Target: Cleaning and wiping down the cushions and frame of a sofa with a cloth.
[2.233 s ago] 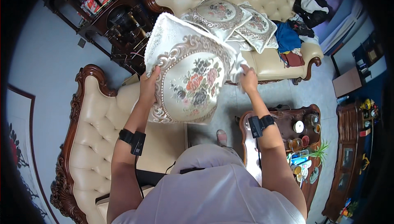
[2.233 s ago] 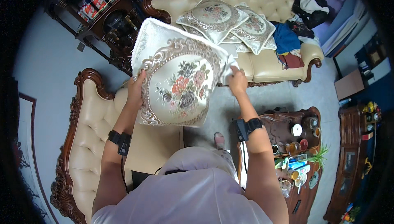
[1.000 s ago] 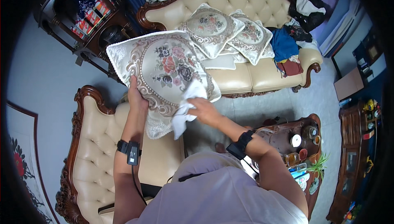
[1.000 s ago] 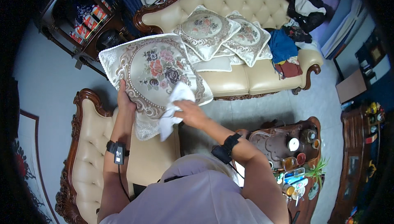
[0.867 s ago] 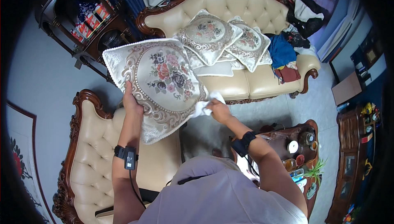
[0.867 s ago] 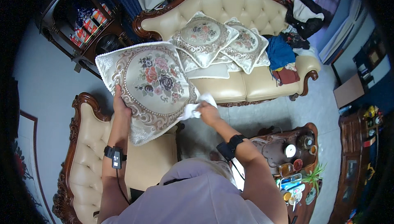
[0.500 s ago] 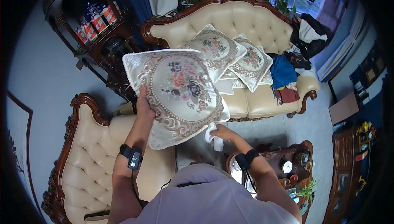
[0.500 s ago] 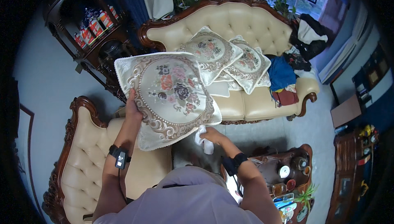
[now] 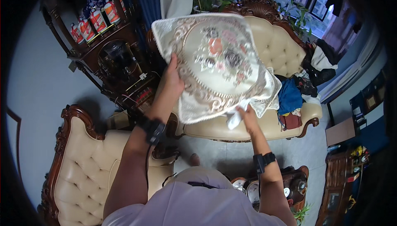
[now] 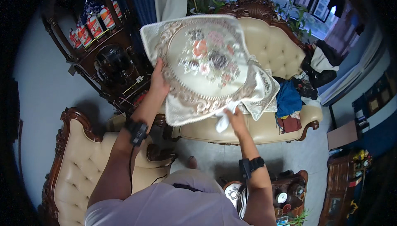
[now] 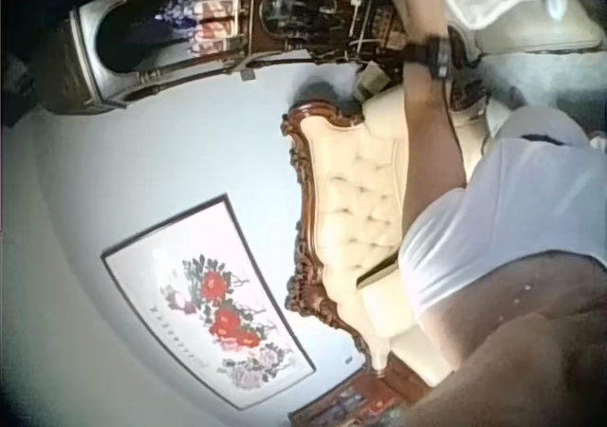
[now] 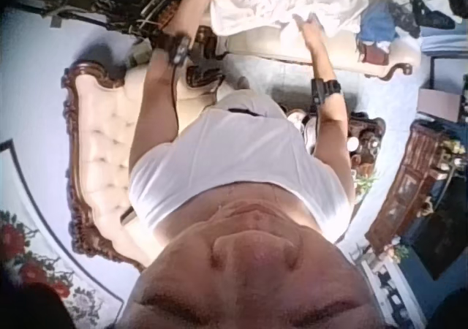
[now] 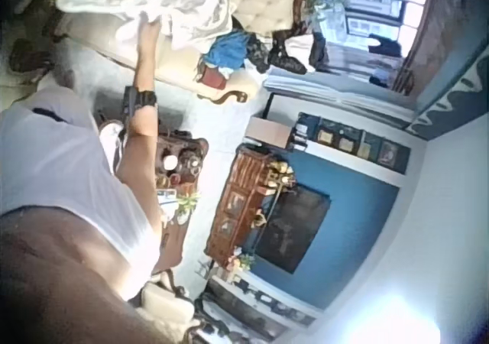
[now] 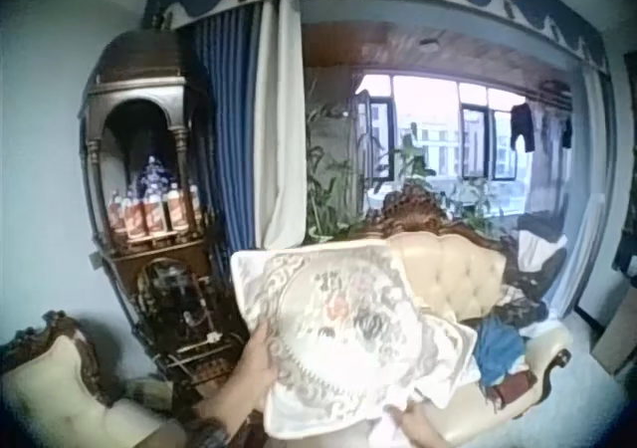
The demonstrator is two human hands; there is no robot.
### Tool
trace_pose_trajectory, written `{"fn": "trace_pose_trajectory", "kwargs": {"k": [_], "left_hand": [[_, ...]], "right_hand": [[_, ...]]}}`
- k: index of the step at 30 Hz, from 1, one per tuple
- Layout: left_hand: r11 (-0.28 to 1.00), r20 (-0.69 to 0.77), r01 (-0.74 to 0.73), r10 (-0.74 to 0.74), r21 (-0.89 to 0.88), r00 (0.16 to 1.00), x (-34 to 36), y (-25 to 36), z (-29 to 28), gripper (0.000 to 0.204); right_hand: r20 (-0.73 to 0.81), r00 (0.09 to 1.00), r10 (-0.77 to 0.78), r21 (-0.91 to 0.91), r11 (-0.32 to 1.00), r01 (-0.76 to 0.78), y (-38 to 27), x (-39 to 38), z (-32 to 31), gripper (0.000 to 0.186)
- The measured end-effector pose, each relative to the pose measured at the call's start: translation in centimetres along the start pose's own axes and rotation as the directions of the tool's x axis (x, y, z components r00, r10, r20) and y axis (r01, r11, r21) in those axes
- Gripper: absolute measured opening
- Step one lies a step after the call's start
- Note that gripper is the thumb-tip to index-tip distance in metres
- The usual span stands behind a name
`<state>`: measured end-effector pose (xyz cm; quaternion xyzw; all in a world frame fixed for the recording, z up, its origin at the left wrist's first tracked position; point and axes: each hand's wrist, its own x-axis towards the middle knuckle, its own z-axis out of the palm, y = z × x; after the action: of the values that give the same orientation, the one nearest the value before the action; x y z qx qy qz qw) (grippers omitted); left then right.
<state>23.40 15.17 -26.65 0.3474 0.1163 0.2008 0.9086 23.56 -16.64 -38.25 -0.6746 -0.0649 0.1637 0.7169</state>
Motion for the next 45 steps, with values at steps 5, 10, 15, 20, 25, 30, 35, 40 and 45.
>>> {"fn": "trace_pose_trajectory", "kwargs": {"k": [5, 10, 15, 20, 25, 30, 35, 40, 45], "left_hand": [[0.847, -0.031, 0.021, -0.005, 0.531, 1.0, 3.7, -3.2, -2.9, 0.07], [0.732, -0.011, 0.248, -0.312, 0.634, 0.95, 0.5, -9.2, -11.1, 0.062], [0.649, -0.274, 0.412, -0.308, 0.64, 0.911, -4.1, -10.2, -19.6, 0.043], [0.785, -0.486, 0.376, -0.11, 0.493, 0.867, -11.2, -6.8, -27.0, 0.039], [0.91, -0.638, 0.216, 0.065, 0.353, 0.767, -22.7, -7.0, -31.4, 0.039], [0.923, -0.764, 0.296, -0.004, 0.245, 0.646, -32.0, -8.8, -30.7, 0.038], [0.928, -0.887, 0.35, -0.054, 0.124, 0.458, -40.0, -11.3, -32.3, 0.045], [0.979, -0.967, 0.199, 0.0, 0.052, 0.253, -46.5, -15.9, -34.5, 0.048], [0.974, -1.0, 0.226, 0.002, 0.007, 0.024, -57.1, -23.5, -38.8, 0.043]], "right_hand": [[-0.155, 0.988, -0.019, -0.038, 0.999, 0.014, -1.0, 6.5, 0.8, 0.03], [0.014, 0.997, 0.073, -0.205, 0.976, -0.069, 2.6, 6.5, 2.2, 0.035], [0.188, 0.959, 0.212, -0.351, 0.926, -0.136, 7.3, 6.9, 2.5, 0.041], [0.48, 0.838, 0.259, -0.399, 0.915, -0.054, 8.6, 8.0, 7.3, 0.044], [0.643, 0.686, 0.34, -0.505, 0.862, 0.046, 10.0, 5.9, 14.3, 0.047], [0.793, 0.545, 0.272, -0.46, 0.855, 0.241, 11.9, 3.1, 19.5, 0.048], [0.908, 0.291, 0.3, -0.365, 0.909, 0.201, 12.3, -2.1, 25.7, 0.042], [0.897, 0.208, 0.389, -0.437, 0.852, 0.289, 13.7, -7.1, 29.9, 0.043], [0.892, 0.105, 0.44, -0.441, 0.793, 0.421, 16.3, -13.7, 32.2, 0.042]]}}
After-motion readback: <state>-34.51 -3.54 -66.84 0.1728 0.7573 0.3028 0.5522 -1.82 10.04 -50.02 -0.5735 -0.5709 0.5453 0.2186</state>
